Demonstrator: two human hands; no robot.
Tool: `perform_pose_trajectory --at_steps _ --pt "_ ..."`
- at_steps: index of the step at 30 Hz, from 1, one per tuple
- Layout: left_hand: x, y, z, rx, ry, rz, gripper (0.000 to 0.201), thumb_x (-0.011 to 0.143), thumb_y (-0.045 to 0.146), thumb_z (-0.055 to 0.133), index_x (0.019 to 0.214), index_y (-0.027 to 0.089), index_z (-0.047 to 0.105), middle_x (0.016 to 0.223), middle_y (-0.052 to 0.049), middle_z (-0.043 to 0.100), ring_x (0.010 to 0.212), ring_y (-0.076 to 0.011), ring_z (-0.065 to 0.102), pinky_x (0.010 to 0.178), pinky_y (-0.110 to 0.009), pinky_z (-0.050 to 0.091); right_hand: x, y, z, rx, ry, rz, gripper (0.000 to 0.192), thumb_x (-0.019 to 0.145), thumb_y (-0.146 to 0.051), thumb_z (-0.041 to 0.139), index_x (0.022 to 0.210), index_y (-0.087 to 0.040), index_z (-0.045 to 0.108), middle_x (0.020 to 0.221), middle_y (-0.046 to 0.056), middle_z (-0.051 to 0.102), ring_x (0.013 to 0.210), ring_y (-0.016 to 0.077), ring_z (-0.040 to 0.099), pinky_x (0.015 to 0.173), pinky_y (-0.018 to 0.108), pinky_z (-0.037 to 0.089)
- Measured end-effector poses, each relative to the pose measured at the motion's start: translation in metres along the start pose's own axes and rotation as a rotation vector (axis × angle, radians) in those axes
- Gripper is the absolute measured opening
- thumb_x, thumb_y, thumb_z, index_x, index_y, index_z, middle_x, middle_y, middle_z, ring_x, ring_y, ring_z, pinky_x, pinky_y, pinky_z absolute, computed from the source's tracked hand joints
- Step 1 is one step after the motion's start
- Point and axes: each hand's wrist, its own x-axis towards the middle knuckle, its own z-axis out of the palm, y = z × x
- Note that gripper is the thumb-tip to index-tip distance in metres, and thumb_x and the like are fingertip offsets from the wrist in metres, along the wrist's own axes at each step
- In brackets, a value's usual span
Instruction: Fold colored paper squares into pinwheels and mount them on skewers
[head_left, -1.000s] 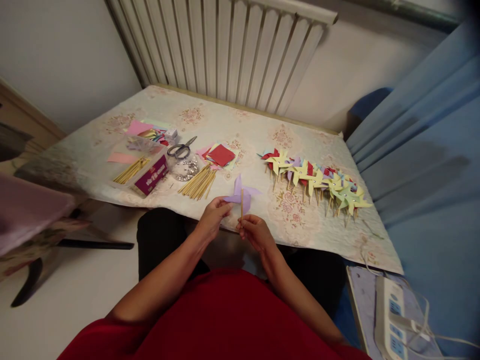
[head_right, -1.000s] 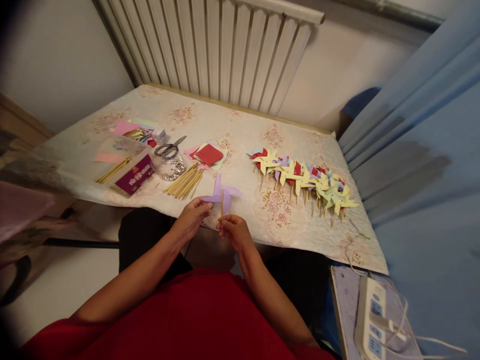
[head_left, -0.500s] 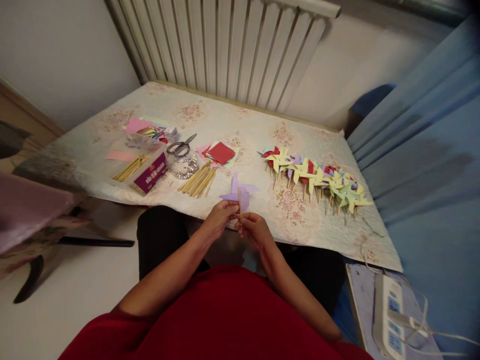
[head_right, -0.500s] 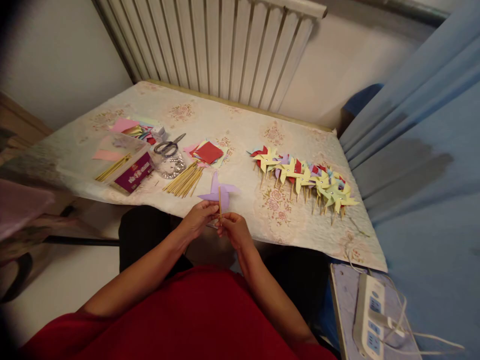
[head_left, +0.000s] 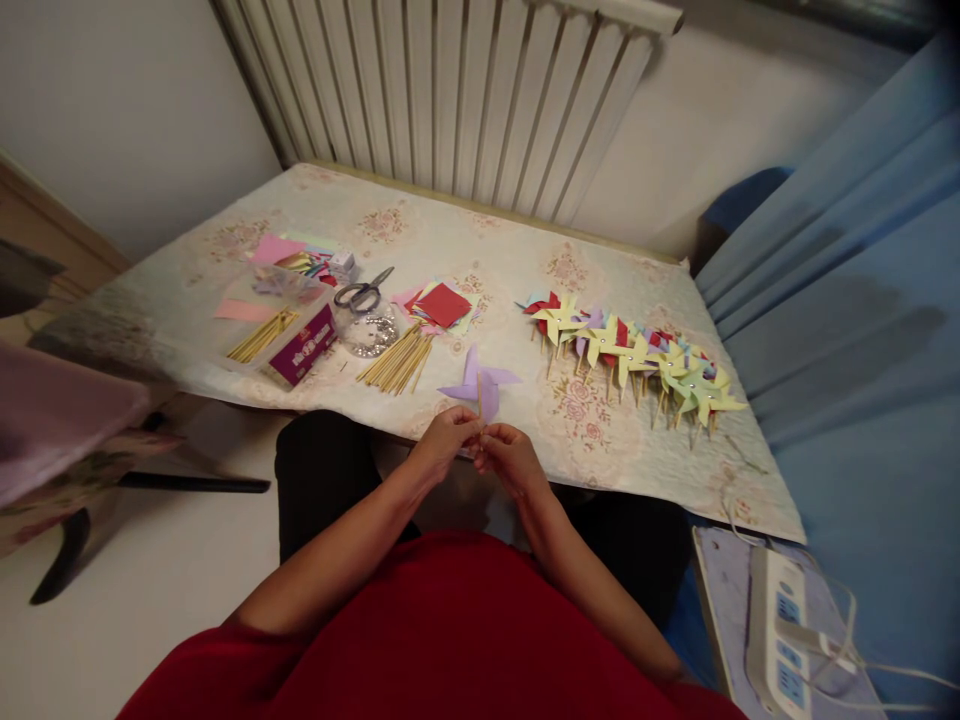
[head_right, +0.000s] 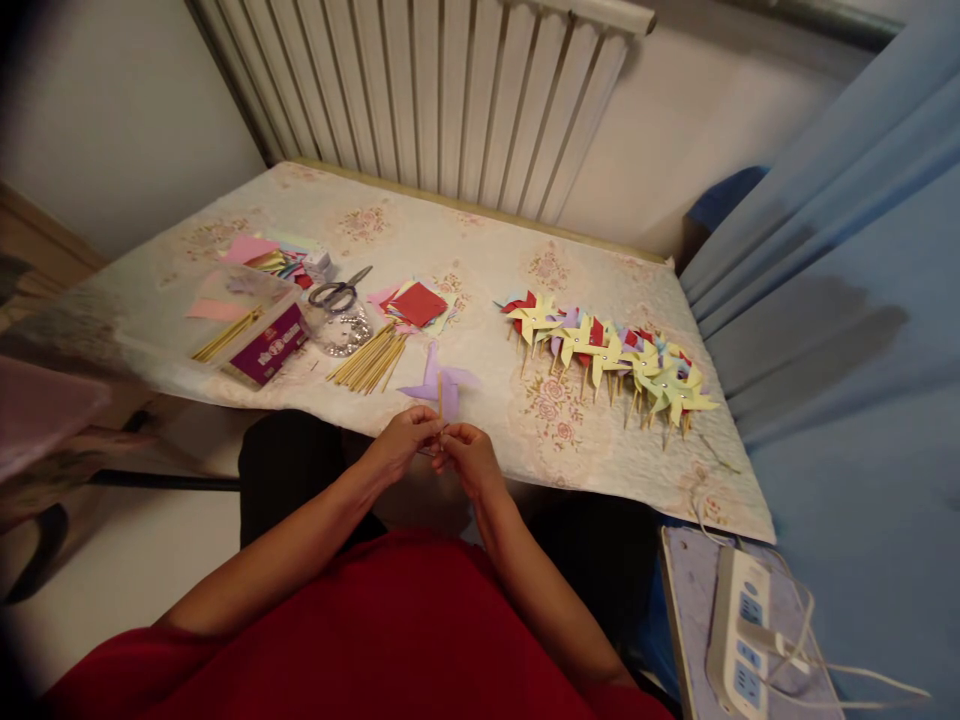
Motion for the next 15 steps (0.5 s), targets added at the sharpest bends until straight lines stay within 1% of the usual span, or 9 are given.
perform_pose_trajectory --at_steps 7,10,12,15 --pt "0.003 0.002 0.001 0.035 0.021 0.046 0.021 0.069 0.03 0.067 0.068 0.017 0.05 0.054 0.004 0.052 0.045 -0.0082 0.048 0.05 -0.023 0.036 0.001 0.0 -0.002 -0.028 -0.022 0.0 0.027 0.062 -0.036 0.076 0.078 -0.018 0.062 0.066 -0.001 0.067 0.048 0.0114 0.058 0.046 0.023 0.044" --pt "0.004 0.004 -0.001 0.092 0.076 0.099 0.02 0.068 0.029 0.067 0.066 0.017 0.052 0.057 0.003 0.055 0.05 -0.0084 0.048 0.053 -0.023 0.037 0.001 -0.003 -0.007 -0.075 -0.019 -0.005 0.026 0.063 -0.037 0.075 0.077 -0.018 0.063 0.067 0.0 0.068 0.05 0.0108 0.058 0.047 0.022 0.043" --pt "0.003 0.005 -0.002 0.127 0.106 0.124 0.018 0.067 0.028 0.067 0.065 0.016 0.053 0.059 0.002 0.058 0.053 -0.0087 0.049 0.055 -0.023 0.037 0.002 -0.008 -0.012 -0.105 0.025 -0.023 0.026 0.064 -0.038 0.075 0.077 -0.018 0.064 0.069 0.0 0.068 0.05 0.0098 0.056 0.047 0.022 0.042" --pt "0.0 0.006 0.0 0.094 0.07 0.084 0.017 0.069 0.028 0.065 0.068 0.017 0.052 0.063 -0.001 0.063 0.056 -0.0106 0.054 0.058 -0.024 0.04 0.005 -0.016 -0.019 -0.094 0.135 -0.075 0.028 0.063 -0.038 0.076 0.079 -0.018 0.065 0.071 -0.001 0.068 0.05 0.0083 0.053 0.047 0.021 0.04"
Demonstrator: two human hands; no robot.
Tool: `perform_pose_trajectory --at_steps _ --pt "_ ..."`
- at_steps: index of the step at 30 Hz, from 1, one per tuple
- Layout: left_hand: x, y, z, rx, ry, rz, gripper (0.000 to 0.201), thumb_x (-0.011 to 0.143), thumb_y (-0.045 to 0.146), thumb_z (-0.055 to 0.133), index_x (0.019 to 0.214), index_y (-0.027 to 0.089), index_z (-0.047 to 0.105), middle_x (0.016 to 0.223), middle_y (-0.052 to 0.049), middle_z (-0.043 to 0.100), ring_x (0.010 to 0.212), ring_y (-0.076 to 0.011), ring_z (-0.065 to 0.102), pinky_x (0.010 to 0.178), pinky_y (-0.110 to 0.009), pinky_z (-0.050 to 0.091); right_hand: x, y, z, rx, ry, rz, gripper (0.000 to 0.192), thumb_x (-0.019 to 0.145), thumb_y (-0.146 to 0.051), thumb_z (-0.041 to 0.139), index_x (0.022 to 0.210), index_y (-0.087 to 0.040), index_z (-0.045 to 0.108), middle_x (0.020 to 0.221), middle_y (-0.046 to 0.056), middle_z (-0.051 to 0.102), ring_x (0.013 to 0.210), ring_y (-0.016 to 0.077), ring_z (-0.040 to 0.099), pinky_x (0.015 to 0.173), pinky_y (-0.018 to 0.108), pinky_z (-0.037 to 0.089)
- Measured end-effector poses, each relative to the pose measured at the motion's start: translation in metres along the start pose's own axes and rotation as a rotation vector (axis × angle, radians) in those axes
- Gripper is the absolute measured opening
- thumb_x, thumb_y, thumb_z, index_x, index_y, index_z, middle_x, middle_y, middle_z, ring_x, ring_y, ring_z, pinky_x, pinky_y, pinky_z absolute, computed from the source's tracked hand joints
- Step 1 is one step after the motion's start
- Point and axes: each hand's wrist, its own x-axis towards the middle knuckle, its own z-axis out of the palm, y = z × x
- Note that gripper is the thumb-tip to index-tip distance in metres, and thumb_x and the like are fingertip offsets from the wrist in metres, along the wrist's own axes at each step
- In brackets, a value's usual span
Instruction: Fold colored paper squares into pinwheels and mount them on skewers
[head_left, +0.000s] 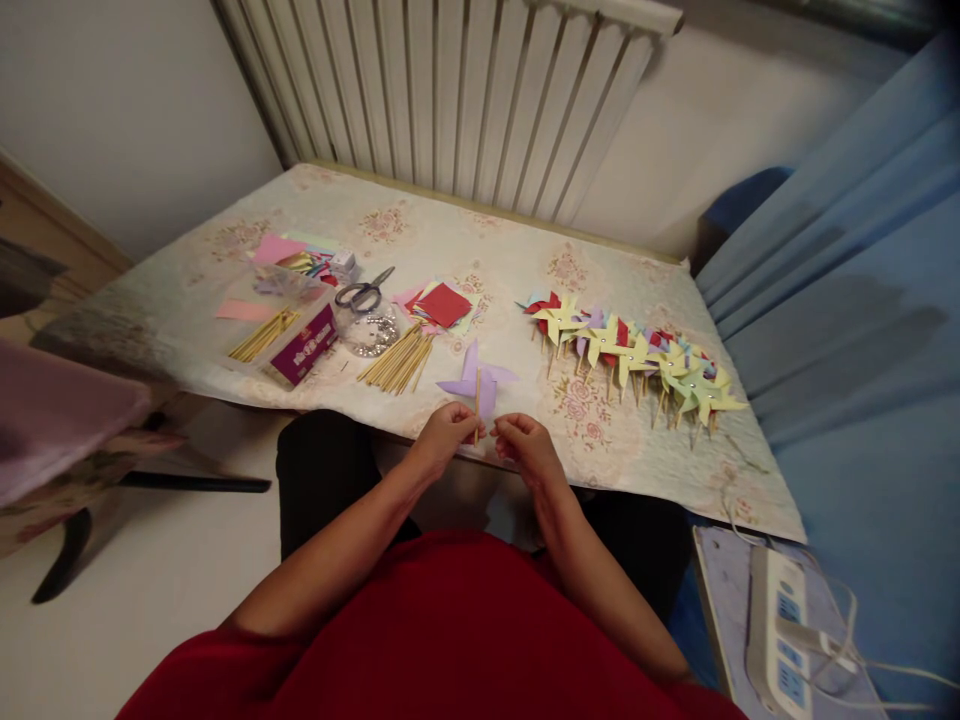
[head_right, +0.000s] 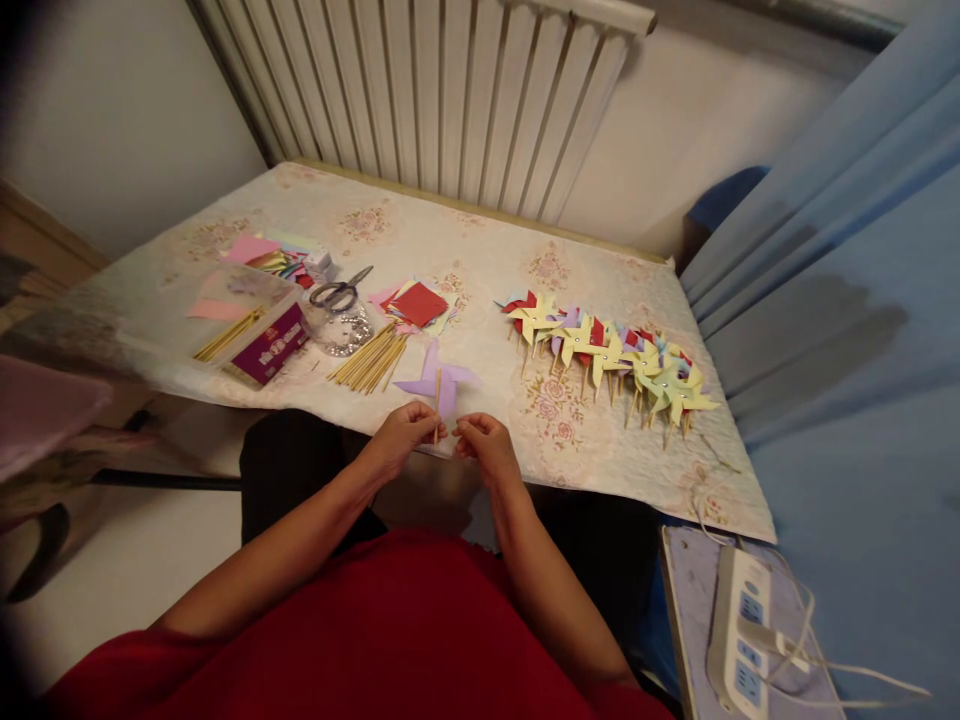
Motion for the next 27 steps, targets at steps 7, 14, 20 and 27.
perform_pose_trajectory --at_steps 7,14,20,27 --pt "-0.01 0.005 0.007 -0.044 -0.041 -0.094 0.016 0.071 0.027 0.063 0.072 0.019 0.049 0.061 0.001 0.06 0.055 -0.0136 0.061 0.058 -0.027 0.047 0.01 -0.014 -0.001 0.036 0.058 -0.068 0.037 0.062 -0.037 0.077 0.091 -0.018 0.063 0.06 -0.004 0.06 0.049 0.0097 0.052 0.049 0.023 0.043" --pt "-0.012 0.003 0.009 -0.042 -0.034 -0.093 0.016 0.075 0.028 0.062 0.076 0.019 0.049 0.06 0.004 0.055 0.052 -0.0103 0.054 0.053 -0.023 0.045 0.013 -0.022 0.005 0.105 0.052 -0.132 0.03 0.057 -0.029 0.078 0.077 -0.019 0.058 0.056 -0.007 0.055 0.046 0.0084 0.049 0.046 0.023 0.042" --pt "-0.01 -0.004 0.011 -0.157 -0.004 -0.095 0.014 0.073 0.019 0.062 0.076 0.018 0.049 0.057 0.005 0.052 0.049 -0.0081 0.05 0.053 -0.022 0.044 0.014 -0.02 0.009 0.143 0.088 -0.139 0.029 0.056 -0.025 0.078 0.073 -0.019 0.055 0.052 -0.008 0.052 0.043 0.0074 0.048 0.043 0.021 0.044" --pt "-0.011 -0.004 0.011 -0.226 -0.034 -0.106 0.014 0.074 0.011 0.06 0.08 0.017 0.049 0.056 0.005 0.054 0.049 -0.009 0.053 0.054 -0.023 0.047 0.016 -0.018 0.008 0.146 0.087 -0.114 0.025 0.057 -0.023 0.077 0.069 -0.019 0.055 0.049 -0.008 0.053 0.041 0.0075 0.05 0.041 0.02 0.045"
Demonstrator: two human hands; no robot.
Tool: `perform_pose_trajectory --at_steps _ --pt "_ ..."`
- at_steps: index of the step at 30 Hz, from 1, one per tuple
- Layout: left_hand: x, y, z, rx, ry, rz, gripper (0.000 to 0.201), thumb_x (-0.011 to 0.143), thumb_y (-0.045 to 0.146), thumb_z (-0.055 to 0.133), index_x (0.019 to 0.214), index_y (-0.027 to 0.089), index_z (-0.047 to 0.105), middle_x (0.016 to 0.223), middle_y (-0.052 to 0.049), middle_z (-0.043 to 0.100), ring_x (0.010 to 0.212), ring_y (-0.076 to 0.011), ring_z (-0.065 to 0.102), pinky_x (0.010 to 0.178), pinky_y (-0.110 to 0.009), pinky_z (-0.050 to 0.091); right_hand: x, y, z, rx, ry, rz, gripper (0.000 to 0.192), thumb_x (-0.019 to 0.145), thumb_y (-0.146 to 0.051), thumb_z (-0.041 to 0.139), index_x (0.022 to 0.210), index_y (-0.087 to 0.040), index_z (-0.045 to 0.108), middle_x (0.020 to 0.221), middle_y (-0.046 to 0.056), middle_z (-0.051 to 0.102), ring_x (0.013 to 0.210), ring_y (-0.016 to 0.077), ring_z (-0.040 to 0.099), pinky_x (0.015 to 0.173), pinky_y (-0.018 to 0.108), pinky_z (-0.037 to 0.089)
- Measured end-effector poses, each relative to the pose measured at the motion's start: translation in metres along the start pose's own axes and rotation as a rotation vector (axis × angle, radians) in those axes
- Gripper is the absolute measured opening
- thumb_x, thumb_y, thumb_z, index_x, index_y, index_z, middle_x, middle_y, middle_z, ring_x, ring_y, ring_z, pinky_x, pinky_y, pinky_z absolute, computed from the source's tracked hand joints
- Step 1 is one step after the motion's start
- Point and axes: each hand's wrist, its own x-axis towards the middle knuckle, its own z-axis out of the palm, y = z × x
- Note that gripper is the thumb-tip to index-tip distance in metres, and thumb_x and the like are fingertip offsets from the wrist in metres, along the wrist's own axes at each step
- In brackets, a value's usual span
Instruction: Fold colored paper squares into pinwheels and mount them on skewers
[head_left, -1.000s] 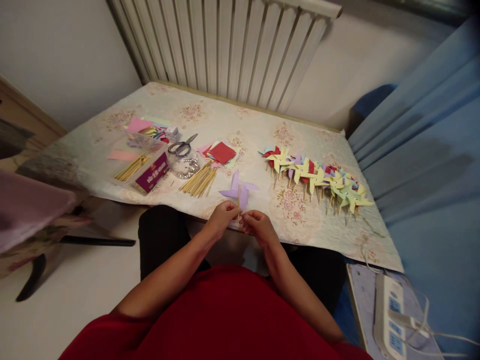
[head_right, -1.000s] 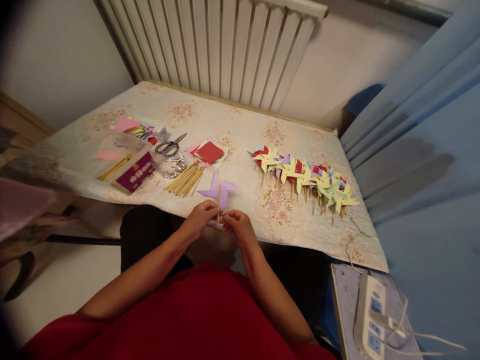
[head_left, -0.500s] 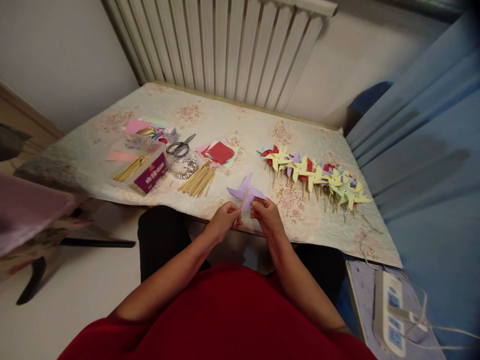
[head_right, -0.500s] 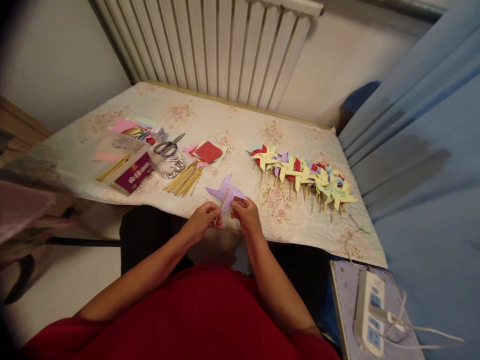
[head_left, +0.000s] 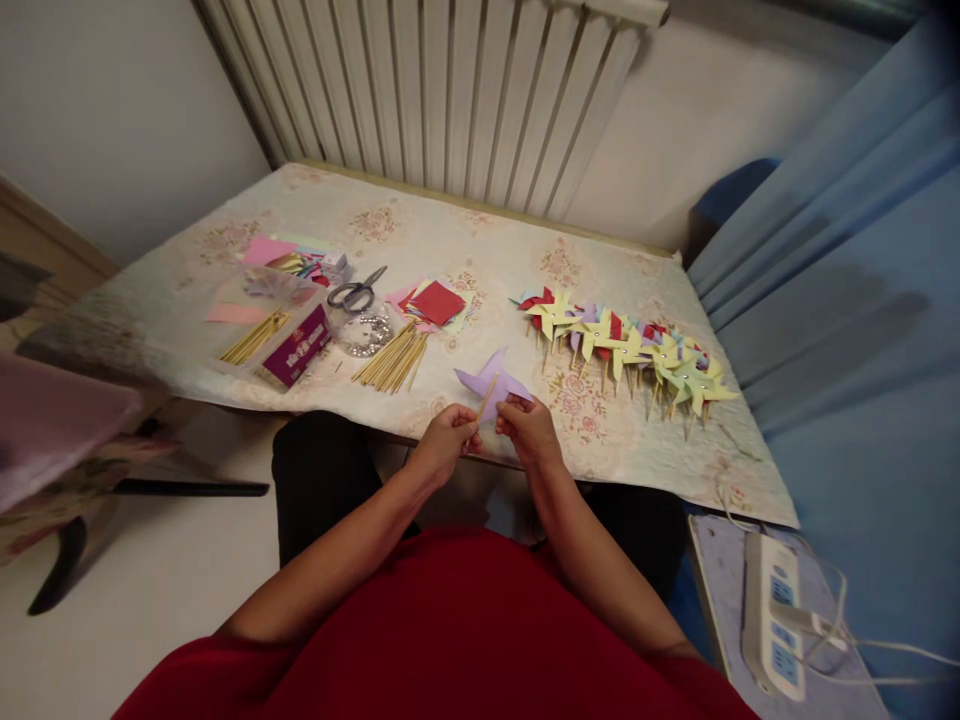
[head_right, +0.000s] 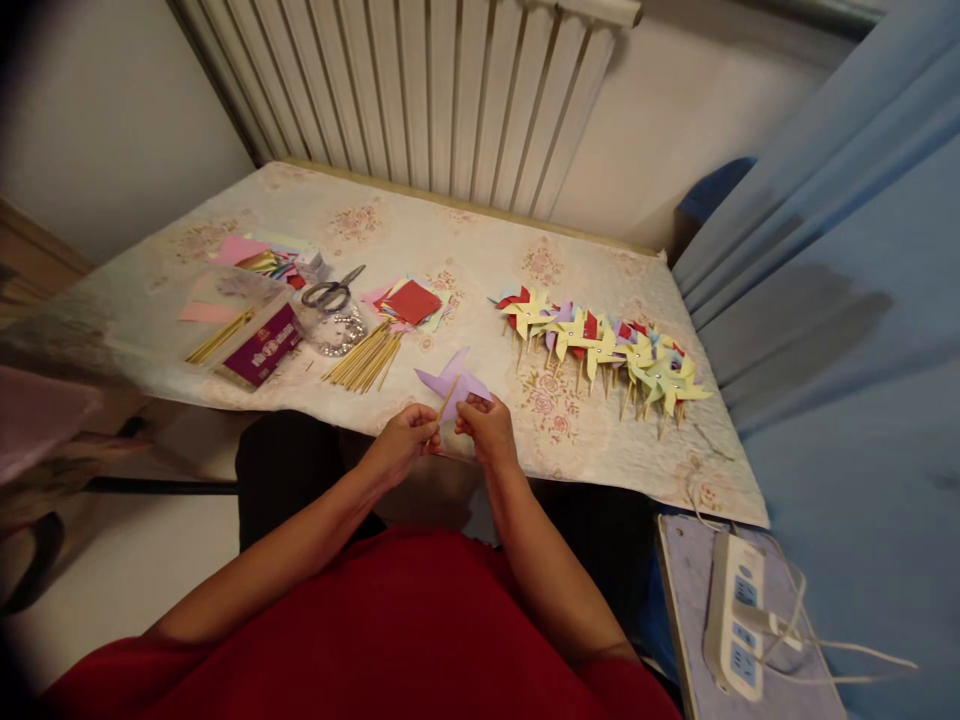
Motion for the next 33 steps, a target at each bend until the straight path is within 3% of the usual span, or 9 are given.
perform_pose_trajectory --at_steps 33 --pt "-0.0008 -0.0004 0.0001 0.038 0.023 -0.018 0.021 0.073 0.012 0.064 0.088 0.016 0.051 0.059 0.004 0.059 0.051 -0.0099 0.058 0.056 -0.023 0.046 -0.0037 0.0066 0.0072 0.02 0.025 -0.016 0.025 0.058 -0.023 0.076 0.072 -0.018 0.056 0.053 -0.007 0.054 0.043 0.0077 0.051 0.043 0.02 0.049"
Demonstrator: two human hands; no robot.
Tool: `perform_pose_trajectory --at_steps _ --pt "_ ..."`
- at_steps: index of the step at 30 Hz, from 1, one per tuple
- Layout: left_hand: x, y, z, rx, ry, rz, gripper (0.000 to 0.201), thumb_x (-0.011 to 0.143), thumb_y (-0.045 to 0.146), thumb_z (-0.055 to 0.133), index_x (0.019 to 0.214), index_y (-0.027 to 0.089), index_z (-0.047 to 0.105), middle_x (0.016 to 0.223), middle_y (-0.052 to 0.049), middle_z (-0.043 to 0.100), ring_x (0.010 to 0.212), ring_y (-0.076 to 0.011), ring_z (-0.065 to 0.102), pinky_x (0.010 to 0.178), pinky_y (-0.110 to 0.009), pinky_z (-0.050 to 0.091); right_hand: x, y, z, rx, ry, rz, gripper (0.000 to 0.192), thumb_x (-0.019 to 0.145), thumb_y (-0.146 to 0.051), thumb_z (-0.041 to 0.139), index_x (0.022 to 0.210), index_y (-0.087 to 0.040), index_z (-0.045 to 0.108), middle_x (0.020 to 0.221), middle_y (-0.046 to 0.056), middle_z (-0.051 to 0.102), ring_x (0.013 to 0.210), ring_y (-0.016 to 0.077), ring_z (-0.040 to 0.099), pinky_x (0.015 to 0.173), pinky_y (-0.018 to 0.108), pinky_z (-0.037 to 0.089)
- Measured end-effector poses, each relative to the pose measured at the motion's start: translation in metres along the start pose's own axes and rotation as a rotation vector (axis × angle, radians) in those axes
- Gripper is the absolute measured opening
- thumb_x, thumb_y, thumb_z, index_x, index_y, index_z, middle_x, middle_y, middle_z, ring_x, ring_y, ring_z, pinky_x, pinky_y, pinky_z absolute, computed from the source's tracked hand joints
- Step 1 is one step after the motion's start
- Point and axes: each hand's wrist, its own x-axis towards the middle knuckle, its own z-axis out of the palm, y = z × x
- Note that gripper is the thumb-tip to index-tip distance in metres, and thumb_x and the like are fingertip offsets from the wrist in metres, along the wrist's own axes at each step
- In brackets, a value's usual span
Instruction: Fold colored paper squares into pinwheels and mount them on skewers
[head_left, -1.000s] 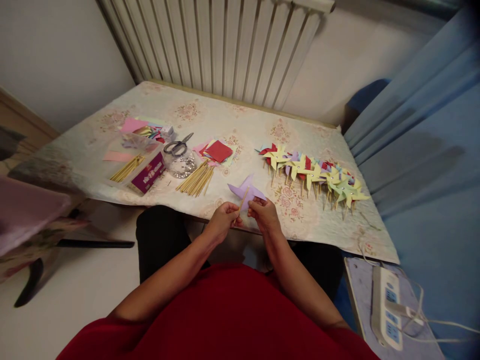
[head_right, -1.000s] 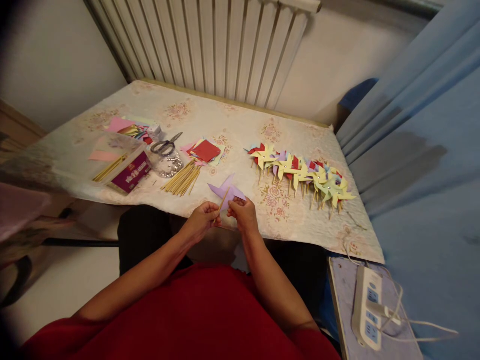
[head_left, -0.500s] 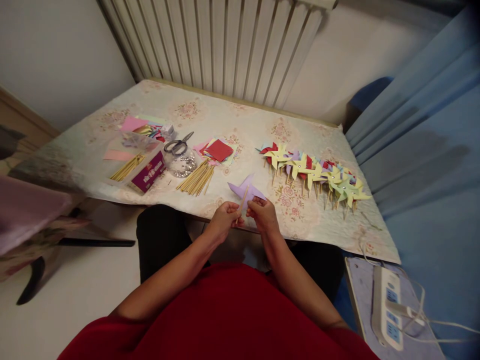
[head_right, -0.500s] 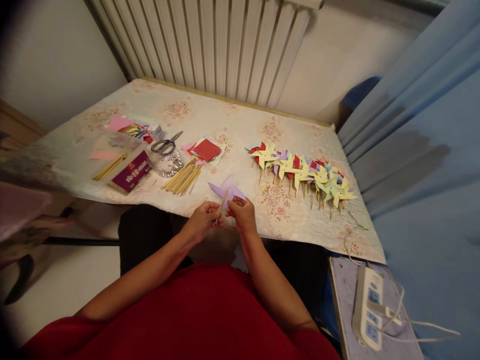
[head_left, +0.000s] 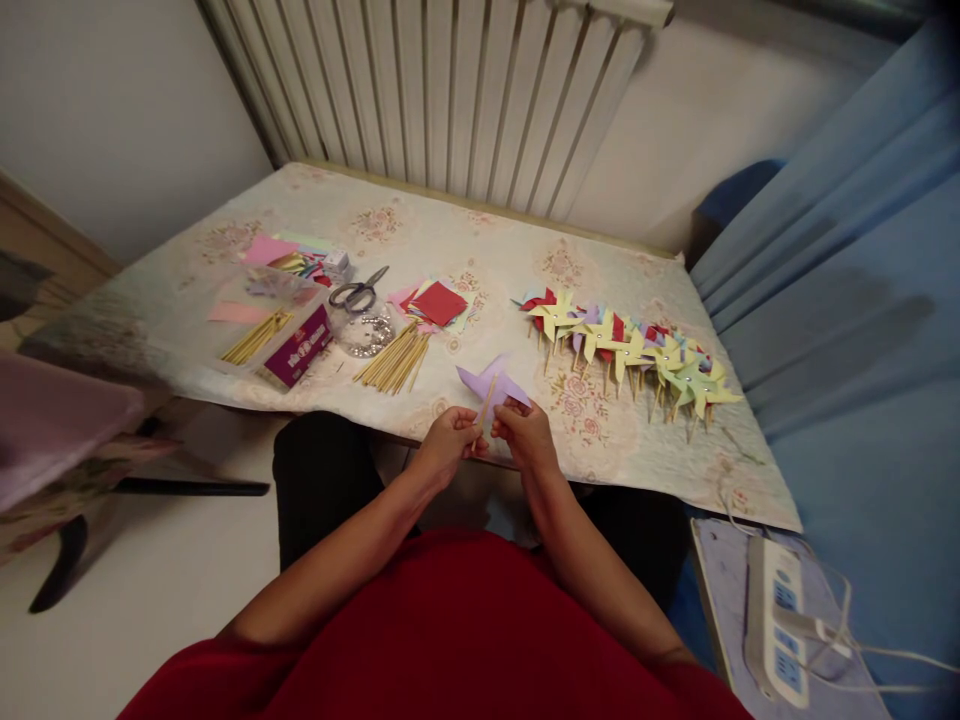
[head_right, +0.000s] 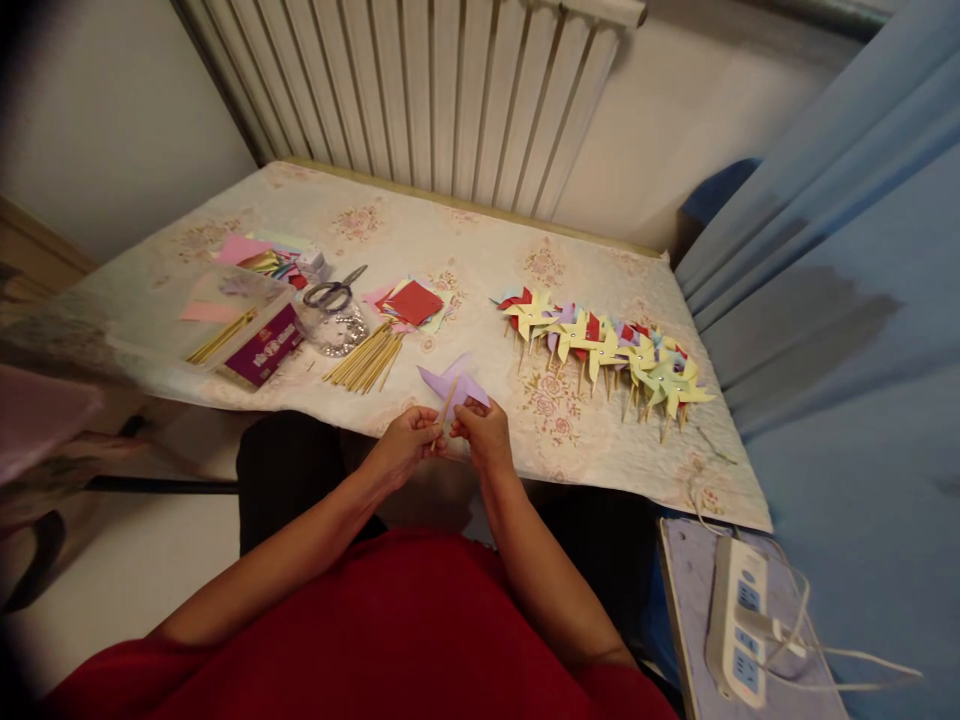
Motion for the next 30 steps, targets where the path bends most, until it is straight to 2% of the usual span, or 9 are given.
perform_pose_trajectory --at_steps 12,18,30 --pt "0.0012 -0.0019 -0.0012 -0.046 0.004 -0.012 0.023 0.072 0.012 0.066 0.089 0.017 0.051 0.061 0.005 0.057 0.052 -0.0106 0.059 0.057 -0.025 0.048 0.0013 -0.0022 -0.0011 0.043 0.041 0.059 0.032 0.054 -0.025 0.08 0.074 -0.019 0.055 0.053 -0.008 0.052 0.043 0.0072 0.05 0.042 0.02 0.046" --pt "0.001 -0.0006 0.0001 -0.004 -0.012 0.002 0.019 0.074 0.011 0.064 0.087 0.016 0.051 0.061 0.003 0.06 0.052 -0.0098 0.058 0.056 -0.024 0.048 -0.0001 -0.0016 -0.0008 0.016 0.001 0.05 0.031 0.056 -0.027 0.079 0.073 -0.019 0.054 0.052 -0.008 0.052 0.041 0.0072 0.049 0.042 0.021 0.045" --pt "0.0038 -0.0053 -0.0041 -0.032 -0.003 0.007 0.023 0.071 0.014 0.068 0.088 0.016 0.052 0.062 0.003 0.061 0.053 -0.0108 0.06 0.055 -0.023 0.047 -0.0035 0.0008 -0.0047 0.01 -0.028 0.083 0.032 0.056 -0.027 0.08 0.076 -0.018 0.056 0.052 -0.007 0.056 0.041 0.0082 0.051 0.043 0.021 0.045"
